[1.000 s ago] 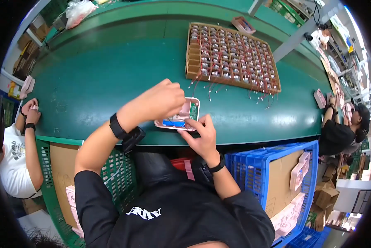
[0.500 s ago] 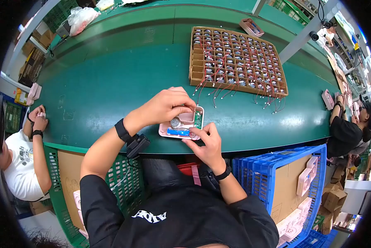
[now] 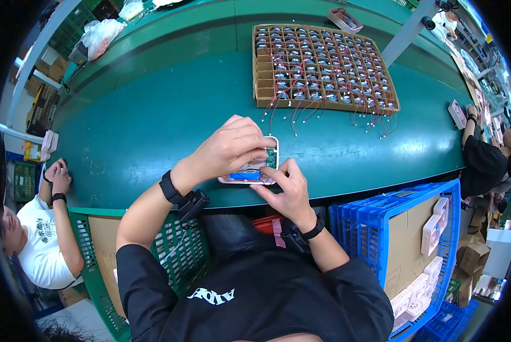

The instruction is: The person picks up a speaker from a tray and places it into a pink plastic housing, pressing it into position and routing the wires. They then press the wires into the housing by hand and set the assembly aside on the workbench.

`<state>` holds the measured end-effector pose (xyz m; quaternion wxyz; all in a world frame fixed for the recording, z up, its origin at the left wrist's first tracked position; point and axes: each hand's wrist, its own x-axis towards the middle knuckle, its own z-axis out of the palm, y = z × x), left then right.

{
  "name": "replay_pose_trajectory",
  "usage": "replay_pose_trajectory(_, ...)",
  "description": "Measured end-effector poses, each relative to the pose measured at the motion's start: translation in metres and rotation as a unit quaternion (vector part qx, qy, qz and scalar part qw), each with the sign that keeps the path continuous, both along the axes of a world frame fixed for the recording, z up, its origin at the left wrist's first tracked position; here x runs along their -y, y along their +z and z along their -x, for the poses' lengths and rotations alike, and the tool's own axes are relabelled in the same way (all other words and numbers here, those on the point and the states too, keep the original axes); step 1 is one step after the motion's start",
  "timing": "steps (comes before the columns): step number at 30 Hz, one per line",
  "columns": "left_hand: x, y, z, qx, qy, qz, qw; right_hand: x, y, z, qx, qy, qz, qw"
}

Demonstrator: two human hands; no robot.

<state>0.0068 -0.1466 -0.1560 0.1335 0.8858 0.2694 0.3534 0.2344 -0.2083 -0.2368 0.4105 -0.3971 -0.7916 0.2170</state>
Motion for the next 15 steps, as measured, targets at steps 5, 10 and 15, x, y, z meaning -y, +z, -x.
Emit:
replay_pose_trajectory(5,0.001,-0.010,-0.005,0.042,0.000,0.107,0.993,0.003,-0.002,0.001,-0.010,-0.003,0.009,1.000)
replay_pose_trajectory(10,0.001,-0.016,-0.012,0.063,-0.025,0.182,0.981,0.002,0.003,0.001,-0.021,0.006,-0.012,1.000)
replay_pose_trajectory(15,0.003,0.000,-0.011,-0.144,0.026,0.016,0.989,0.003,0.005,-0.003,-0.022,0.027,-0.032,0.999)
